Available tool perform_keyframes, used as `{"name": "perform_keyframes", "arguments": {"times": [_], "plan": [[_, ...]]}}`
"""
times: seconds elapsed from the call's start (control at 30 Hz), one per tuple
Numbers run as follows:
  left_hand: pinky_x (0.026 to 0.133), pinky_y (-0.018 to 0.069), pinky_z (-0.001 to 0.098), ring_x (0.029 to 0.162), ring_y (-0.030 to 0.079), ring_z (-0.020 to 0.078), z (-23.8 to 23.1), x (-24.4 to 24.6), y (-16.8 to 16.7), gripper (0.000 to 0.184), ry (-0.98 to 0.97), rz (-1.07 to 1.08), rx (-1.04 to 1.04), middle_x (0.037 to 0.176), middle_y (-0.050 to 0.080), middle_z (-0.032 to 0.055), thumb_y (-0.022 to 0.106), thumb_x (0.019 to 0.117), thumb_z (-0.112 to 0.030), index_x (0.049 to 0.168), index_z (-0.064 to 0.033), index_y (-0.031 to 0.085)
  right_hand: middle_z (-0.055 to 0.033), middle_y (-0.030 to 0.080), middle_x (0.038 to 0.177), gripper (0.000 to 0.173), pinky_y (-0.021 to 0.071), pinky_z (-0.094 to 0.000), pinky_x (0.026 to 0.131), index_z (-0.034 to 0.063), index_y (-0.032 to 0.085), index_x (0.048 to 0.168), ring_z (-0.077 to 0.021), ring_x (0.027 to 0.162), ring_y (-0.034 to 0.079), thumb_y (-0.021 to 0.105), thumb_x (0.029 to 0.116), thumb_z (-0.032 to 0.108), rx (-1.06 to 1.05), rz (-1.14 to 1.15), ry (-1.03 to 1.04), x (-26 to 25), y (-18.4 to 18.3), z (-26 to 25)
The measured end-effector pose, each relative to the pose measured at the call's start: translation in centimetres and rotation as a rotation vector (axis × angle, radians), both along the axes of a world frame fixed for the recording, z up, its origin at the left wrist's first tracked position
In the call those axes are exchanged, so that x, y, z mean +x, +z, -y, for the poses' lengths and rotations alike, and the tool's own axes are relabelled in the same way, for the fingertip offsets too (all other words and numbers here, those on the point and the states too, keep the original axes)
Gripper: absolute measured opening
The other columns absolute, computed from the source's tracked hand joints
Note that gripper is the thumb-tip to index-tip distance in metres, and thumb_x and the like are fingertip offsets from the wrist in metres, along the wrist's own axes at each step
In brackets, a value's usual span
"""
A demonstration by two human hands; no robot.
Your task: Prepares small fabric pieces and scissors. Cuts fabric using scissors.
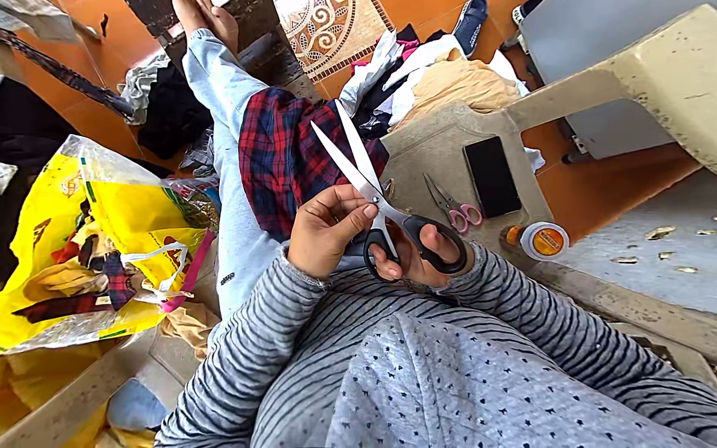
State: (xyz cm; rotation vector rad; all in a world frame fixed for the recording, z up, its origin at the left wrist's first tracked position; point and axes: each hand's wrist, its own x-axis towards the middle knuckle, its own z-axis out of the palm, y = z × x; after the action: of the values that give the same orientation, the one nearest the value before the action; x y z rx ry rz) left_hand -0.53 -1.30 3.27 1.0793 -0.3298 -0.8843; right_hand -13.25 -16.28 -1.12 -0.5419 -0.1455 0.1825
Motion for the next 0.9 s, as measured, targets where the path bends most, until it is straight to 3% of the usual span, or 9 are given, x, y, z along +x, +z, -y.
{"name": "perform_keyframes", "arguments": {"times": [0.13, 0.33, 0.47, 0.63, 0.9], "plan": [[0.070, 0.0587, 0.0232, 0.072, 0.068, 0.0066, 0.0, -0.1, 0.1, 0.020, 0.001, -0.015, 0.006, 0.086, 0.074, 0.0025, 0.067, 0.0902, 0.007, 0.107, -0.0033, 0.068, -0.0027, 0.072, 0.102, 0.042, 0.0589, -0.0250, 0.075, 0.0184, 0.060, 0.127, -0.0116, 0.084, 0.071, 0.068, 0.0966, 0.047, -0.098, -0.040, -0.060, -0.1, 0.6, 0.0], [0.077, 0.0605, 0.0269, 0.082, 0.072, 0.0104, -0.1, 0.0, -0.3, 0.021, 0.006, -0.041, 0.031, 0.092, 0.075, 0.0042, 0.066, 0.0916, 0.006, 0.110, -0.0033, 0.067, 0.0029, 0.071, 0.091, 0.039, 0.0591, -0.0216, 0.066, 0.0129, 0.061, 0.123, -0.0057, 0.072, 0.068, 0.073, 0.0952, 0.039, -0.498, -0.060, -0.267, -0.1, 1.9, -0.2], [0.086, 0.0611, 0.0312, 0.091, 0.073, 0.0141, -0.2, 0.0, -0.4, 0.024, 0.014, -0.075, 0.039, 0.098, 0.076, 0.0062, 0.065, 0.0923, 0.007, 0.114, -0.0021, 0.068, 0.0078, 0.070, 0.090, 0.040, 0.0595, -0.0195, 0.065, 0.0092, 0.061, 0.122, -0.0016, 0.072, 0.067, 0.079, 0.0906, 0.028, -0.797, -0.105, -0.401, -0.2, 2.7, -0.5], [0.087, 0.0616, 0.0332, 0.091, 0.074, 0.0156, -0.3, 0.1, -0.4, 0.027, 0.014, -0.094, 0.020, 0.100, 0.076, 0.0071, 0.066, 0.0923, 0.007, 0.117, -0.0013, 0.068, 0.0050, 0.071, 0.089, 0.043, 0.0595, -0.0191, 0.066, 0.0032, 0.062, 0.121, -0.0005, 0.072, 0.067, 0.079, 0.0886, 0.025, -1.027, -0.107, -0.507, -0.2, 3.1, -0.9], [0.088, 0.0613, 0.0331, 0.094, 0.074, 0.0161, -0.6, 0.1, -0.8, 0.027, 0.005, -0.105, -0.016, 0.102, 0.076, 0.0078, 0.066, 0.0912, 0.007, 0.116, -0.0013, 0.070, 0.0031, 0.070, 0.090, 0.049, 0.0579, -0.0176, 0.069, -0.0009, 0.062, 0.121, 0.0011, 0.076, 0.065, 0.080, 0.0869, 0.029, -1.164, -0.082, -0.557, -0.2, 3.4, -1.0]]}}
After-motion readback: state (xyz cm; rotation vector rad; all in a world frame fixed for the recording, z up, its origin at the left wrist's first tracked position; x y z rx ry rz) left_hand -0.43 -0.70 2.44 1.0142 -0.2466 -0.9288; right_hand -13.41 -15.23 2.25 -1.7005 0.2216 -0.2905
